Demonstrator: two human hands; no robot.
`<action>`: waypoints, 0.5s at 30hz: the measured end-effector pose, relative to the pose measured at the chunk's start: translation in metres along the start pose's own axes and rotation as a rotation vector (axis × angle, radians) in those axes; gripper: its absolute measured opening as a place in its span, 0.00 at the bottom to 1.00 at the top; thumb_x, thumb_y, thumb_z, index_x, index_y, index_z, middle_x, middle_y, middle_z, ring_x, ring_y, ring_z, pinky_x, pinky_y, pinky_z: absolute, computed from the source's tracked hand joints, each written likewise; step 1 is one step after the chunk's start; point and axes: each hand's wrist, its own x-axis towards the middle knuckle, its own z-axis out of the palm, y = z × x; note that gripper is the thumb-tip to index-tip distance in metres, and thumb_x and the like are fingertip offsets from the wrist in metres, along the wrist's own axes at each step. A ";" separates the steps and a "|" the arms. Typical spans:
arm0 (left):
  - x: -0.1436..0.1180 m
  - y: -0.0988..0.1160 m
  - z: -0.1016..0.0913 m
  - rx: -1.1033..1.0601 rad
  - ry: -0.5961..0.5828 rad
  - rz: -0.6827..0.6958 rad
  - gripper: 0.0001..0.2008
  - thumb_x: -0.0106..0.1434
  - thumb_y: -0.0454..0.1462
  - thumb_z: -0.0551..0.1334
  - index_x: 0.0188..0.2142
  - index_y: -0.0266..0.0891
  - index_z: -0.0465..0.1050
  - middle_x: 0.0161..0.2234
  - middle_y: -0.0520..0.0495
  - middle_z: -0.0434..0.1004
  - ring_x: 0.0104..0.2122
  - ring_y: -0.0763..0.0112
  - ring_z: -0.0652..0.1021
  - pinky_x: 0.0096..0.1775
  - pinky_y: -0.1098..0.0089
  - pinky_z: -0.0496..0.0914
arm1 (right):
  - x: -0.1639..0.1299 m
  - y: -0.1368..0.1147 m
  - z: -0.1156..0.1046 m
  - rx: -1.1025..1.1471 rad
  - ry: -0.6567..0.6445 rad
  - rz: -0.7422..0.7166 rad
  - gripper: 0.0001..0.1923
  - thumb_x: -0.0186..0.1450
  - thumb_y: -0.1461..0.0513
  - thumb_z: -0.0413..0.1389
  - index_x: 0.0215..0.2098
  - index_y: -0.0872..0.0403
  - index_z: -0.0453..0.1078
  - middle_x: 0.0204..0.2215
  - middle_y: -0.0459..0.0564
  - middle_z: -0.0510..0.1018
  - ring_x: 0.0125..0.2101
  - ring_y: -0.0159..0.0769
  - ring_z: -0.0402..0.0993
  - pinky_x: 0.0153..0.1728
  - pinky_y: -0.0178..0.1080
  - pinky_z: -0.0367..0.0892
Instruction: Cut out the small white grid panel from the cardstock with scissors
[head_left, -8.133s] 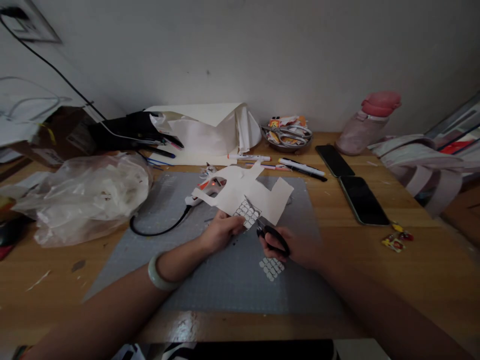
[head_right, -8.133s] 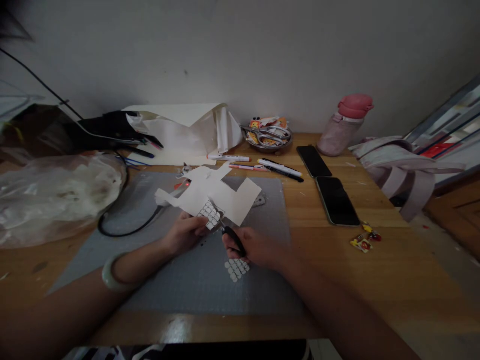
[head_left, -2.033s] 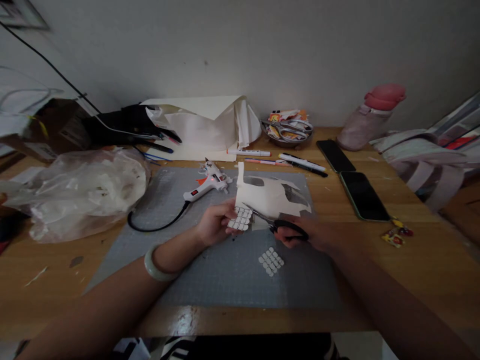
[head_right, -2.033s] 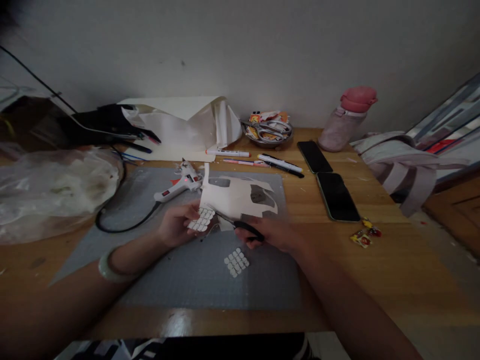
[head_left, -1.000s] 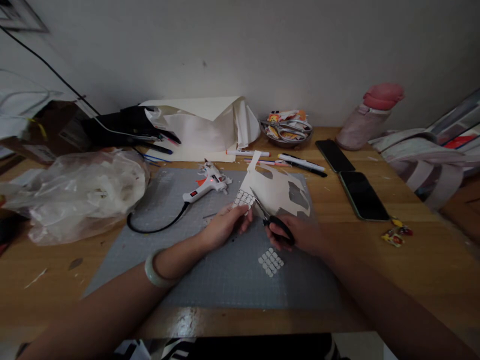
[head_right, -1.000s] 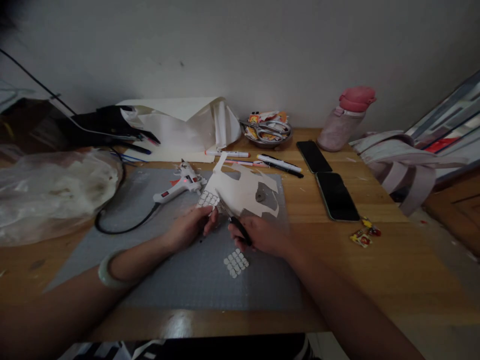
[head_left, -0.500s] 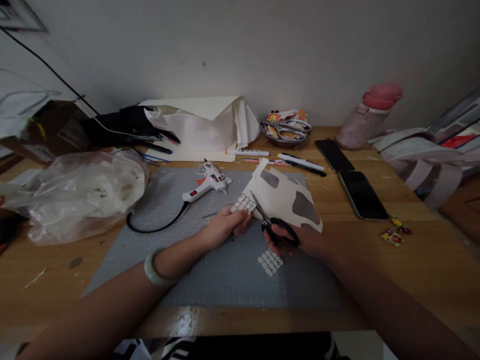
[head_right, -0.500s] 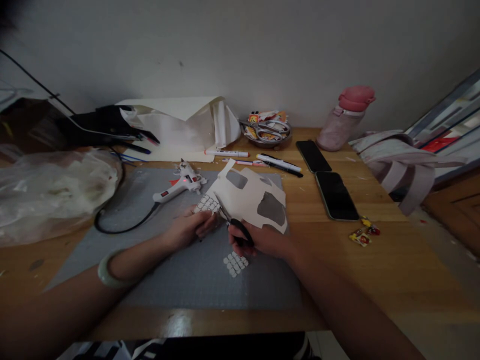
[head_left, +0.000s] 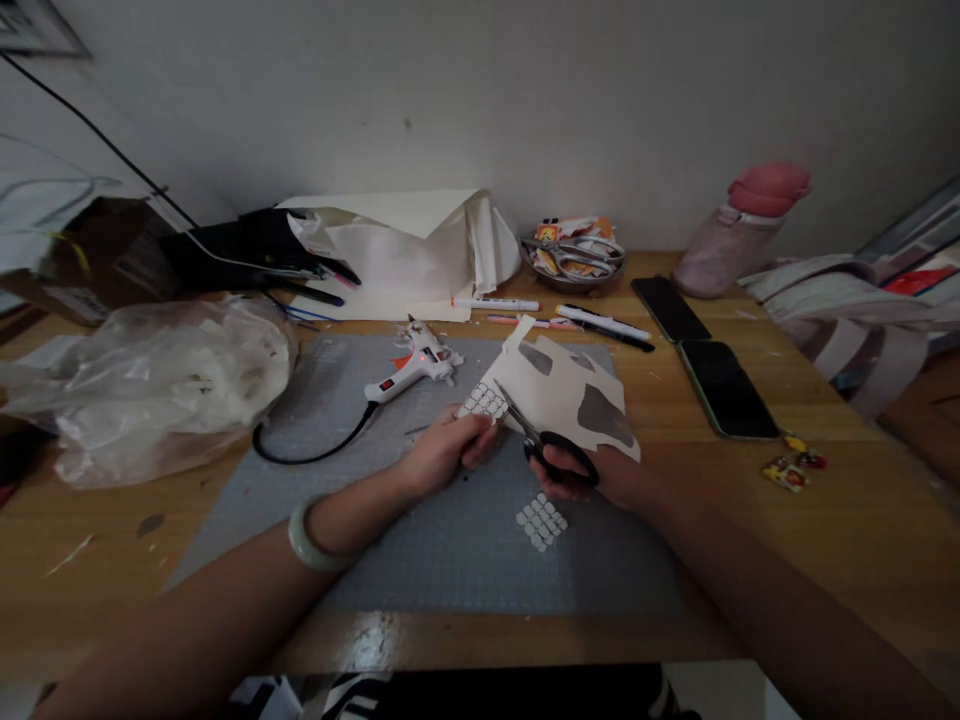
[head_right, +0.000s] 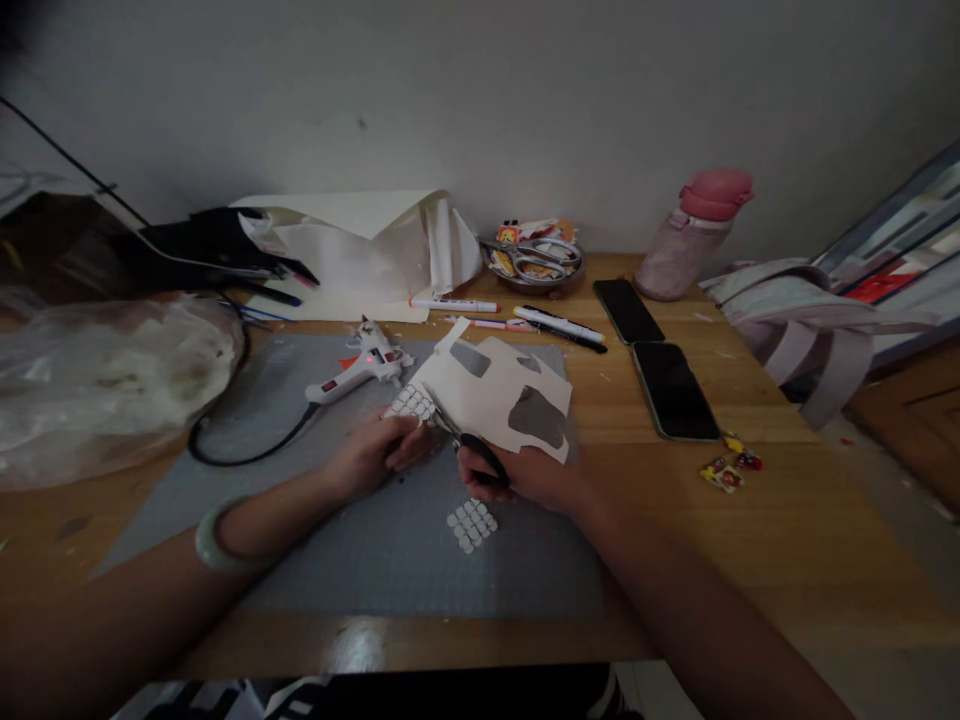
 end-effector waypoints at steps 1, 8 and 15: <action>0.000 0.000 0.000 -0.010 0.004 -0.002 0.17 0.58 0.39 0.55 0.15 0.39 0.59 0.10 0.57 0.53 0.14 0.78 0.56 0.21 0.71 0.52 | 0.000 -0.001 0.000 0.001 -0.006 0.007 0.31 0.57 0.35 0.49 0.24 0.53 0.59 0.14 0.39 0.61 0.14 0.23 0.49 0.13 0.30 0.46; -0.001 0.001 -0.001 -0.038 -0.003 -0.007 0.15 0.56 0.38 0.55 0.15 0.39 0.58 0.10 0.57 0.52 0.14 0.79 0.55 0.21 0.72 0.50 | -0.001 0.000 0.000 0.111 0.007 0.041 0.26 0.56 0.41 0.55 0.22 0.52 0.57 0.15 0.39 0.61 0.15 0.22 0.48 0.14 0.30 0.42; 0.000 0.000 -0.002 -0.062 -0.028 0.000 0.15 0.57 0.38 0.55 0.15 0.40 0.56 0.10 0.57 0.52 0.14 0.79 0.55 0.20 0.72 0.50 | 0.000 -0.003 0.002 0.120 0.030 0.028 0.25 0.56 0.42 0.54 0.20 0.52 0.54 0.15 0.40 0.59 0.16 0.23 0.48 0.14 0.30 0.41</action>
